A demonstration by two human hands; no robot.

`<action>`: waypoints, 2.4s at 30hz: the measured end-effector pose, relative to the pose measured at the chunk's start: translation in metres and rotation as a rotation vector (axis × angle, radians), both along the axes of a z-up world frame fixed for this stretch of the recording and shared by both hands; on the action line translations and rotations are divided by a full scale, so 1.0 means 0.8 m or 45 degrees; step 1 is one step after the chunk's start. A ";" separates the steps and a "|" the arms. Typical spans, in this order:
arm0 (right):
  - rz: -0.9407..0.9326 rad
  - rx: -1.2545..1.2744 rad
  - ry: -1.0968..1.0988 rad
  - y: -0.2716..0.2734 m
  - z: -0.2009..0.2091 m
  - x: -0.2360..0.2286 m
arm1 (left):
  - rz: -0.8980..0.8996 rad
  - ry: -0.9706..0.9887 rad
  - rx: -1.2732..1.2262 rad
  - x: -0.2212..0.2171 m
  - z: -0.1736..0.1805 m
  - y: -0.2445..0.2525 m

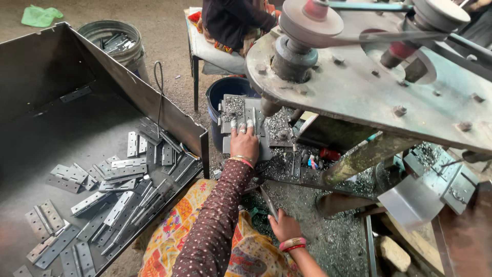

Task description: The person sits at a metalworking station and repeatedly picks up small metal plates from a bin, places them under a press, and operates the machine to process them. The person then returns the processed plates to the bin and repeats the cycle.

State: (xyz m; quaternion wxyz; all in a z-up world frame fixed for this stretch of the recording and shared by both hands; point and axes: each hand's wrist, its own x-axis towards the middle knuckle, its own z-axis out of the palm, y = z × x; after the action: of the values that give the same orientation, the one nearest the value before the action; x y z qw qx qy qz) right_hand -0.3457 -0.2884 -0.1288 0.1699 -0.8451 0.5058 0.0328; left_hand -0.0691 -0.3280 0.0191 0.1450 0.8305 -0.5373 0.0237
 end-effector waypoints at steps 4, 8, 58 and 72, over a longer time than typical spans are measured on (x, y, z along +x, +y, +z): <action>0.036 0.257 0.000 -0.021 0.006 -0.004 | -0.026 0.067 0.043 -0.001 0.013 0.015; 0.176 0.089 0.087 -0.055 0.052 0.000 | -0.064 0.004 0.229 0.018 0.024 -0.010; -0.043 -0.221 -0.421 0.001 0.176 0.029 | -0.063 -0.240 -0.113 -0.069 -0.005 0.082; 0.068 -0.149 -0.221 0.008 -0.026 -0.013 | 0.010 -0.119 -0.133 -0.043 -0.005 0.060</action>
State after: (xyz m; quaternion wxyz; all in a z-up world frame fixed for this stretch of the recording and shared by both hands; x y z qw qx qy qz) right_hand -0.3559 -0.2820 -0.1497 0.1624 -0.8664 0.4676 -0.0657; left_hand -0.1038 -0.2798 0.0149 0.1628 0.8218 -0.5383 0.0913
